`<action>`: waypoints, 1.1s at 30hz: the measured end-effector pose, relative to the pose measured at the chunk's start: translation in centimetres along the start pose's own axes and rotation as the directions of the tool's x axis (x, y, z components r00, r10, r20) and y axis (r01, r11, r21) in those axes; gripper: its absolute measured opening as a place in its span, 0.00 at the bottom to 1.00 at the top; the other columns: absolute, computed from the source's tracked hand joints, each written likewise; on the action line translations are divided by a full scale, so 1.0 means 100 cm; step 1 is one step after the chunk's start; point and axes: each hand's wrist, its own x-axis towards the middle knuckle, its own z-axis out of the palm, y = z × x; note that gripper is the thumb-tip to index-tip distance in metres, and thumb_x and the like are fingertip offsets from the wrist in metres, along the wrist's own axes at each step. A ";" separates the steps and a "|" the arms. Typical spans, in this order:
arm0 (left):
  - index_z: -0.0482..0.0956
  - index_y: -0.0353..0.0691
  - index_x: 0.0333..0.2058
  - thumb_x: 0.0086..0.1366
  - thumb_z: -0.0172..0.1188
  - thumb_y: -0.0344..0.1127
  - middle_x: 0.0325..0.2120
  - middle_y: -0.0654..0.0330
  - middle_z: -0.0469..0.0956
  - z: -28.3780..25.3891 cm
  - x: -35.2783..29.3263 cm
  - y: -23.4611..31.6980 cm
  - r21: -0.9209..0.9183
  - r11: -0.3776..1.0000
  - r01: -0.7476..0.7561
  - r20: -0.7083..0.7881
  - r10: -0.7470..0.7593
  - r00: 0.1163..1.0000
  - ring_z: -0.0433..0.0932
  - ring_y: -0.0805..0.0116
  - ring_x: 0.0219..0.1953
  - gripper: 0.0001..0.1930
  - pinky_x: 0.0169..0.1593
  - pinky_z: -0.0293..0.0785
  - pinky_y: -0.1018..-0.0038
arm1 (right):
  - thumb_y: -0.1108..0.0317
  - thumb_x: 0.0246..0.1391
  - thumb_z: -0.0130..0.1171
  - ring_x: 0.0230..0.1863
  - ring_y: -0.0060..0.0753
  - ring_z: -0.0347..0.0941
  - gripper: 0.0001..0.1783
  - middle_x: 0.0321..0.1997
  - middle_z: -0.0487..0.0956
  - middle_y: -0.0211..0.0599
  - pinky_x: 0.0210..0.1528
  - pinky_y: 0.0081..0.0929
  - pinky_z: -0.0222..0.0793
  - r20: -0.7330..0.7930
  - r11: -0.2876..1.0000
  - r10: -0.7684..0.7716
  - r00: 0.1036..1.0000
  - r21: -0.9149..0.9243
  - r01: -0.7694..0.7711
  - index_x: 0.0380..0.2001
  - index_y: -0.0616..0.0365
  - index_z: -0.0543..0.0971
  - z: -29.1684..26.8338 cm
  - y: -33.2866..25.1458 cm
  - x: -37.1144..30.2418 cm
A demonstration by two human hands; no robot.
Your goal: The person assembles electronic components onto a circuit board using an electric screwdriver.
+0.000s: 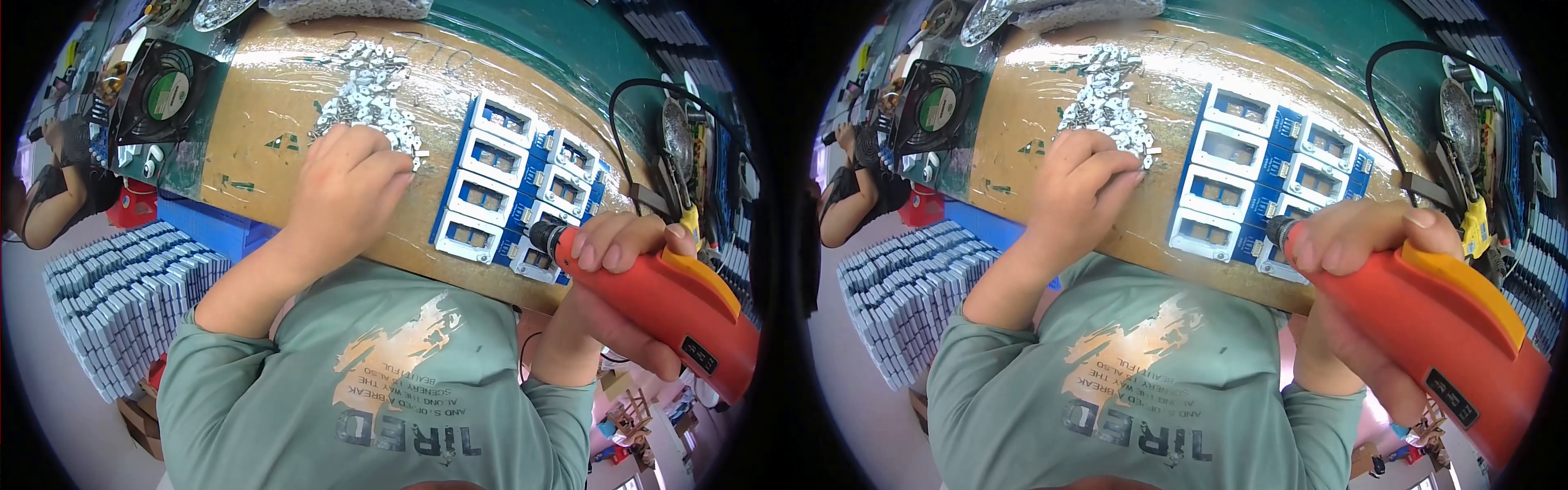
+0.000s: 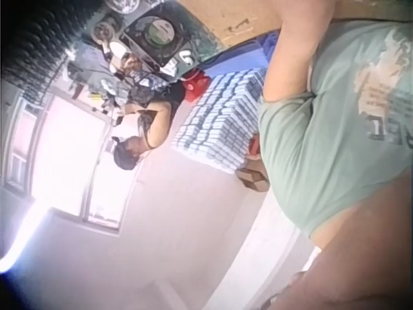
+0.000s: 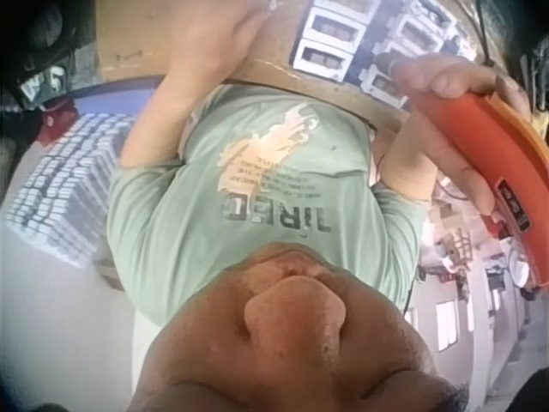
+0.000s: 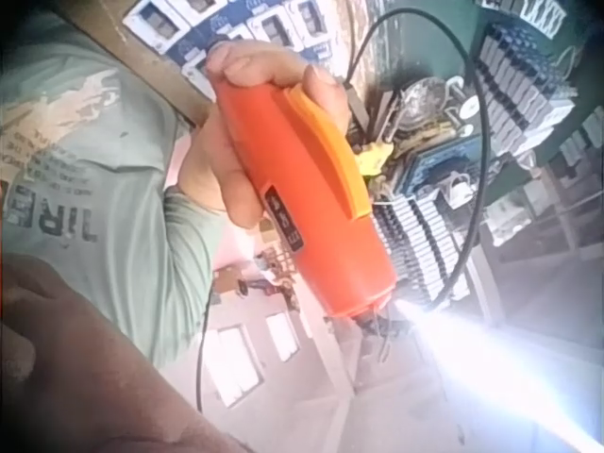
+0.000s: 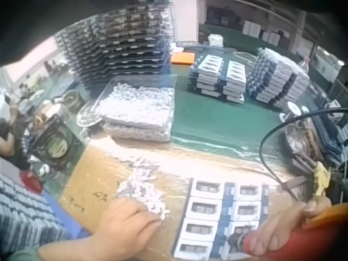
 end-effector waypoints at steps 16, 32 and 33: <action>0.82 0.44 0.37 0.57 0.69 0.28 0.33 0.62 0.76 -0.008 -0.008 -0.001 0.049 0.998 0.042 0.064 -0.045 0.997 0.74 0.57 0.37 0.09 0.43 0.69 0.63 | 0.17 0.45 0.62 0.35 0.35 0.74 0.66 0.41 0.75 0.39 0.39 0.34 0.70 0.085 0.999 -0.044 0.995 -0.029 0.047 0.71 0.61 0.63 -0.009 0.000 0.000; 0.79 0.41 0.37 0.60 0.64 0.27 0.36 0.56 0.75 -0.016 -0.002 0.015 -0.099 0.990 0.096 0.244 -0.070 0.967 0.75 0.53 0.40 0.06 0.46 0.69 0.60 | 0.15 0.42 0.61 0.34 0.34 0.73 0.67 0.40 0.75 0.38 0.37 0.32 0.69 0.138 0.998 -0.046 0.989 -0.030 0.051 0.69 0.61 0.64 -0.020 0.001 0.005; 0.79 0.41 0.37 0.60 0.64 0.27 0.35 0.56 0.75 -0.015 0.000 0.013 -0.098 0.991 0.089 0.253 -0.062 0.966 0.74 0.52 0.40 0.06 0.46 0.69 0.60 | 0.15 0.42 0.61 0.34 0.34 0.73 0.67 0.40 0.75 0.38 0.37 0.32 0.69 0.138 0.997 -0.045 0.989 -0.052 0.053 0.69 0.61 0.64 -0.019 0.000 0.005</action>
